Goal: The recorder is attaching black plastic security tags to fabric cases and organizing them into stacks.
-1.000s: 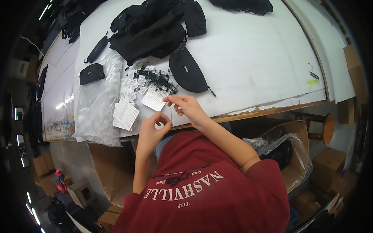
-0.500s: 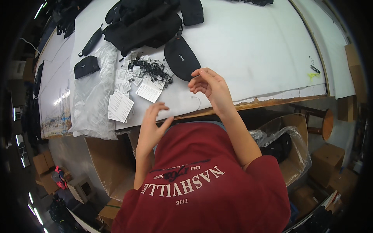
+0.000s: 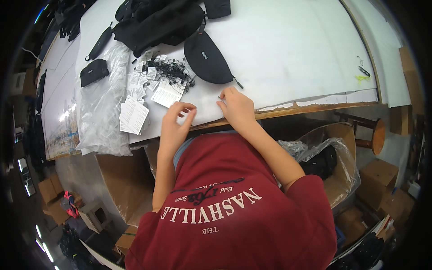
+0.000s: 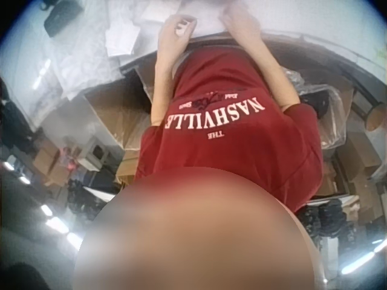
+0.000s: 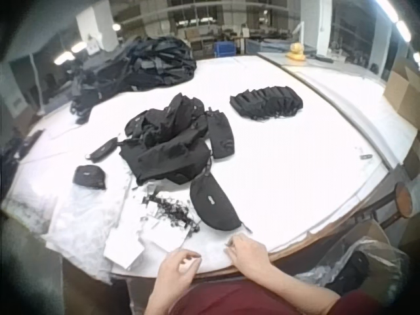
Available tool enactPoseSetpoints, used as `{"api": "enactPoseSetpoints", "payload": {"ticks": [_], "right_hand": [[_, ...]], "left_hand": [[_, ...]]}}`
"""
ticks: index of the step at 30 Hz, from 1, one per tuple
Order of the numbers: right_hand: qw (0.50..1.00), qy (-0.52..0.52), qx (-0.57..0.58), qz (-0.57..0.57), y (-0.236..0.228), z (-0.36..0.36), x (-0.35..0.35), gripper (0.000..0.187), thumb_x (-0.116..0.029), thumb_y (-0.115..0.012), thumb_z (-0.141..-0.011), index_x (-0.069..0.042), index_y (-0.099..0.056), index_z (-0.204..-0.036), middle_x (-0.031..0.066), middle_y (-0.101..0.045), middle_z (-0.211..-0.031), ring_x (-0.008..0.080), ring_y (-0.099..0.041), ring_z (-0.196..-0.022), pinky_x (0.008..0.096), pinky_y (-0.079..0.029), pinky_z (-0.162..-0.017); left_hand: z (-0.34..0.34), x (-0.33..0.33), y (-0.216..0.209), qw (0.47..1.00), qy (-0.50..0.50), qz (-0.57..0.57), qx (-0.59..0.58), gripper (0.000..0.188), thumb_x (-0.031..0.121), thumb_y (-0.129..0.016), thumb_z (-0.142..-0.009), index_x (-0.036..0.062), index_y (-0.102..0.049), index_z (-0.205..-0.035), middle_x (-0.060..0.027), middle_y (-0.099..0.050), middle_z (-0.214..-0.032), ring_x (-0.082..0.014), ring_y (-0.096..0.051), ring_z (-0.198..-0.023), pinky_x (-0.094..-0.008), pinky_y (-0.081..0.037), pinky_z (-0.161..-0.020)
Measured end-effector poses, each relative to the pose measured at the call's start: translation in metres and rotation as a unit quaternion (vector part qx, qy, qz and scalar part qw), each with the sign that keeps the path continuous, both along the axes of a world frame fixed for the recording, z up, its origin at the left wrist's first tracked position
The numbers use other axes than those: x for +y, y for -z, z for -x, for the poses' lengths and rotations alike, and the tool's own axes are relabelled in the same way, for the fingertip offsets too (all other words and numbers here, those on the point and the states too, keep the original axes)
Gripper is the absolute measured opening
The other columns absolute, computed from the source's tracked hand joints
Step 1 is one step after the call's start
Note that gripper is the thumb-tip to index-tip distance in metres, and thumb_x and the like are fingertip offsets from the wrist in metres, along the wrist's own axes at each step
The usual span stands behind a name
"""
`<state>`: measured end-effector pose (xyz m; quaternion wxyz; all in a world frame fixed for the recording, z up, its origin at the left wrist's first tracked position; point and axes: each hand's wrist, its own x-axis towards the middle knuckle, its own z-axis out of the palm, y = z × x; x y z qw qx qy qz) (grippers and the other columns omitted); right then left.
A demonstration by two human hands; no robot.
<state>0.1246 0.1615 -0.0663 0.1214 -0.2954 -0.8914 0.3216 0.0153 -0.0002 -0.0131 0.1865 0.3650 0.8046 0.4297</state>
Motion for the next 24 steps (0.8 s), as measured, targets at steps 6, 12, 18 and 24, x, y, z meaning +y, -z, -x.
{"api": "enactPoseSetpoints", "payload": {"ticks": [6, 12, 18, 24], "right_hand": [[0.988, -0.139, 0.006, -0.068, -0.009, 0.006, 0.012, 0.016, -0.017, -0.065, -0.082, -0.004, -0.057, -0.086, 0.0101, -0.061, -0.084, 0.0281, -0.060, -0.069, 0.0366, -0.048, -0.063], [0.845, -0.099, 0.172, 0.497, -0.040, 0.017, 0.008, 0.011, -0.013, -0.055, -0.092, -0.004, -0.053, -0.085, 0.0035, -0.057, -0.073, 0.0108, -0.052, -0.061, 0.0238, -0.043, -0.059], [0.829, -0.115, 0.129, 0.532, -0.060, 0.016, 0.004, 0.012, -0.014, -0.060, -0.090, -0.004, -0.055, -0.087, -0.0013, -0.053, -0.073, 0.0046, -0.046, -0.061, 0.0198, -0.039, -0.057], [0.901, -0.233, 0.181, 0.318, -0.109, 0.016, -0.009, 0.007, -0.003, -0.066, -0.080, -0.002, -0.060, -0.082, 0.0087, -0.053, -0.115, 0.0088, -0.055, -0.076, 0.0220, -0.045, -0.067]], "left_hand": [[0.070, -0.061, -0.014, 0.927, -0.272, 0.067, 0.252, 0.041, 0.020, -0.069, -0.080, 0.0011, -0.056, -0.114, -0.0149, -0.050, -0.120, -0.0326, -0.040, -0.116, -0.0444, -0.031, -0.099], [0.108, -0.111, 0.013, 0.894, -0.266, 0.256, 0.254, 0.062, 0.037, -0.072, -0.077, 0.0028, -0.053, -0.125, -0.0159, -0.048, -0.125, -0.0344, -0.038, -0.121, -0.0468, -0.028, -0.103], [0.106, -0.104, -0.010, 0.872, -0.297, 0.203, 0.332, 0.049, 0.021, -0.074, -0.075, 0.0050, -0.057, -0.119, -0.0111, -0.056, -0.116, -0.0272, -0.049, -0.109, -0.0421, -0.037, -0.093], [0.057, -0.068, -0.078, 0.972, -0.174, -0.031, 0.152, 0.020, 0.001, -0.067, -0.075, 0.0020, -0.067, -0.095, -0.0078, -0.063, -0.083, -0.0181, -0.059, -0.073, -0.0281, -0.046, -0.067]]}}
